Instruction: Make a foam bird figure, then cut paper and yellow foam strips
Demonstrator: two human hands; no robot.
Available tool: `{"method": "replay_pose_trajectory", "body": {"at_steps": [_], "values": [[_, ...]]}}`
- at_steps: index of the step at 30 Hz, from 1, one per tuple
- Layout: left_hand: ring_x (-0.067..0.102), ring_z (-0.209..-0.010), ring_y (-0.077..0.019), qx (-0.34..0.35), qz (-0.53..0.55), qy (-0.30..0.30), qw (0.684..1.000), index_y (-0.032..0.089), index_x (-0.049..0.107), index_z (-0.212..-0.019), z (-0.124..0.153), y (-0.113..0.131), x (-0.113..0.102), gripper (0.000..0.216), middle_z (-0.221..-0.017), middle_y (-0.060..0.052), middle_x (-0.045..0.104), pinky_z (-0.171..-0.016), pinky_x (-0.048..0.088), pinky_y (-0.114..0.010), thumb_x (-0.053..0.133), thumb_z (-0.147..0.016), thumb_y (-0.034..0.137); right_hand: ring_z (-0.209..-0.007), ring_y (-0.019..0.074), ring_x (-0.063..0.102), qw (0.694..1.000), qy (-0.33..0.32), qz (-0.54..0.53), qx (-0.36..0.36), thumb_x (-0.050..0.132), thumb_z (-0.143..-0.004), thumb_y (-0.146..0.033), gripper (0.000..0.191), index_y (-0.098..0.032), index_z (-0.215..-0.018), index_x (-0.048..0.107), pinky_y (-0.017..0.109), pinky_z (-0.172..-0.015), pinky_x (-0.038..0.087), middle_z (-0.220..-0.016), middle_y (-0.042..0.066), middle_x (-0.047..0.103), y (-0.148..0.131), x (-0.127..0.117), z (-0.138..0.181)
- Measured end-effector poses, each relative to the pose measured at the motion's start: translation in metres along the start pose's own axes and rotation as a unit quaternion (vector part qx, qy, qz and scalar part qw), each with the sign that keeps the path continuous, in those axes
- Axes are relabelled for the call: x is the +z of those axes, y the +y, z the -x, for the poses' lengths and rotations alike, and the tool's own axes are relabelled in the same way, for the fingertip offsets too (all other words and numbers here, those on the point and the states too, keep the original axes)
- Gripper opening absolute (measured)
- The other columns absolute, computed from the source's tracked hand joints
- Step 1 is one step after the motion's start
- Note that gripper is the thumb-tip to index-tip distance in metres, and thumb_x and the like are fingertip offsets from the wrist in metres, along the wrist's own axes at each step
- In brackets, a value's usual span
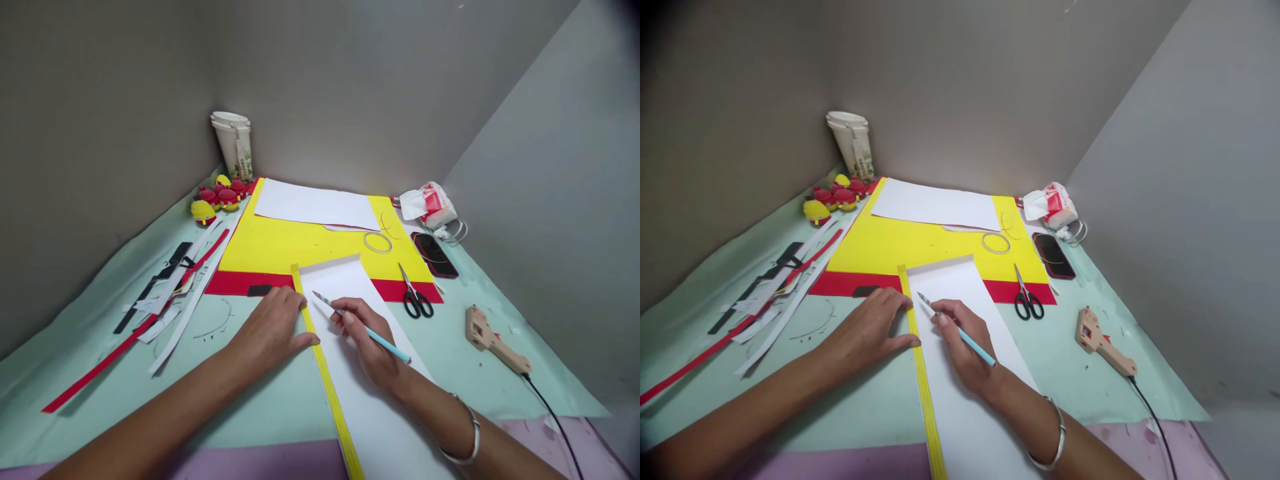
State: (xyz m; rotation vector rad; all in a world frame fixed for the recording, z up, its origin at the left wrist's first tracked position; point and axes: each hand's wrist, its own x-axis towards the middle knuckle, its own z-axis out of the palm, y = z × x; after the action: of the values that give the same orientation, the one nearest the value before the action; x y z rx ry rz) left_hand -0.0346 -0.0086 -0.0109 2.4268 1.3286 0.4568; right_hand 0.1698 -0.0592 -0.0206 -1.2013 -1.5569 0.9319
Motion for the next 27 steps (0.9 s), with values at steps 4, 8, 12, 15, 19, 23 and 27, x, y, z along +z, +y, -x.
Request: {"method": "replay_pose_trajectory", "body": {"at_steps": [4,8,12,15,19,23,27], "values": [[0.054,-0.093,-0.0275,-0.014,-0.01,-0.008,1.0,0.016,0.055,-0.102,-0.001,0.0,-0.001,0.048,-0.1,-0.009,0.058,-0.078,0.044,-0.039,0.075,-0.071,0.047,-0.085,0.0188,0.063,0.999,0.007,0.006,0.038,0.051,-0.096,-0.03,0.019,-0.023,-0.107,0.063,0.03,-0.071,0.05,-0.094,0.005,0.07,0.002,-0.001,0.0],[0.053,-0.093,-0.028,-0.01,-0.021,-0.015,1.0,0.016,0.054,-0.102,-0.001,0.0,-0.003,0.048,-0.1,-0.009,0.058,-0.077,0.044,-0.04,0.074,-0.073,0.049,-0.086,0.0191,0.066,0.998,0.003,0.024,0.055,0.051,-0.096,-0.03,0.018,-0.024,-0.106,0.064,0.031,-0.073,0.051,-0.094,0.004,0.072,0.001,0.001,-0.003],[0.054,-0.092,-0.028,-0.006,-0.026,-0.013,1.0,0.016,0.055,-0.101,-0.001,-0.001,-0.002,0.045,-0.098,-0.009,0.058,-0.077,0.043,-0.04,0.073,-0.074,0.047,-0.101,0.0206,0.066,0.997,-0.033,0.072,-0.014,0.048,-0.097,-0.027,0.027,-0.025,-0.122,0.058,0.036,-0.088,0.051,-0.109,0.006,0.072,-0.003,0.004,-0.005],[0.053,-0.092,-0.028,0.007,-0.036,-0.005,0.999,0.016,0.055,-0.099,-0.001,-0.001,0.0,0.042,-0.097,-0.009,0.058,-0.078,0.043,-0.041,0.069,-0.077,0.049,-0.112,0.0229,0.061,0.979,-0.074,0.153,-0.111,0.048,-0.096,-0.024,0.035,-0.024,-0.13,0.052,0.041,-0.096,0.048,-0.119,0.009,0.068,-0.003,0.007,-0.007],[0.053,-0.09,-0.0282,0.015,-0.037,0.002,0.999,0.015,0.056,-0.097,0.0,-0.001,0.001,0.045,-0.096,-0.01,0.058,-0.077,0.043,-0.042,0.064,-0.079,0.056,-0.113,0.025,0.06,0.956,-0.102,0.219,-0.169,0.049,-0.096,-0.026,0.039,-0.024,-0.135,0.046,0.044,-0.095,0.049,-0.124,0.011,0.065,0.003,0.012,-0.009],[0.054,-0.091,-0.0286,0.026,-0.029,0.008,0.999,0.015,0.057,-0.099,0.0,-0.002,0.002,0.047,-0.097,-0.011,0.06,-0.078,0.043,-0.042,0.064,-0.079,0.056,-0.112,0.0244,0.06,0.949,-0.11,0.235,-0.178,0.05,-0.096,-0.027,0.041,-0.023,-0.137,0.044,0.043,-0.095,0.049,-0.124,0.011,0.065,0.009,0.014,-0.01],[0.054,-0.092,-0.0288,0.03,-0.036,0.01,0.999,0.015,0.058,-0.101,0.0,-0.003,0.003,0.045,-0.097,-0.01,0.06,-0.078,0.043,-0.042,0.067,-0.079,0.053,-0.112,0.0232,0.06,0.948,-0.111,0.239,-0.175,0.051,-0.096,-0.028,0.038,-0.023,-0.134,0.046,0.041,-0.095,0.049,-0.124,0.01,0.065,0.007,0.014,-0.01]]}}
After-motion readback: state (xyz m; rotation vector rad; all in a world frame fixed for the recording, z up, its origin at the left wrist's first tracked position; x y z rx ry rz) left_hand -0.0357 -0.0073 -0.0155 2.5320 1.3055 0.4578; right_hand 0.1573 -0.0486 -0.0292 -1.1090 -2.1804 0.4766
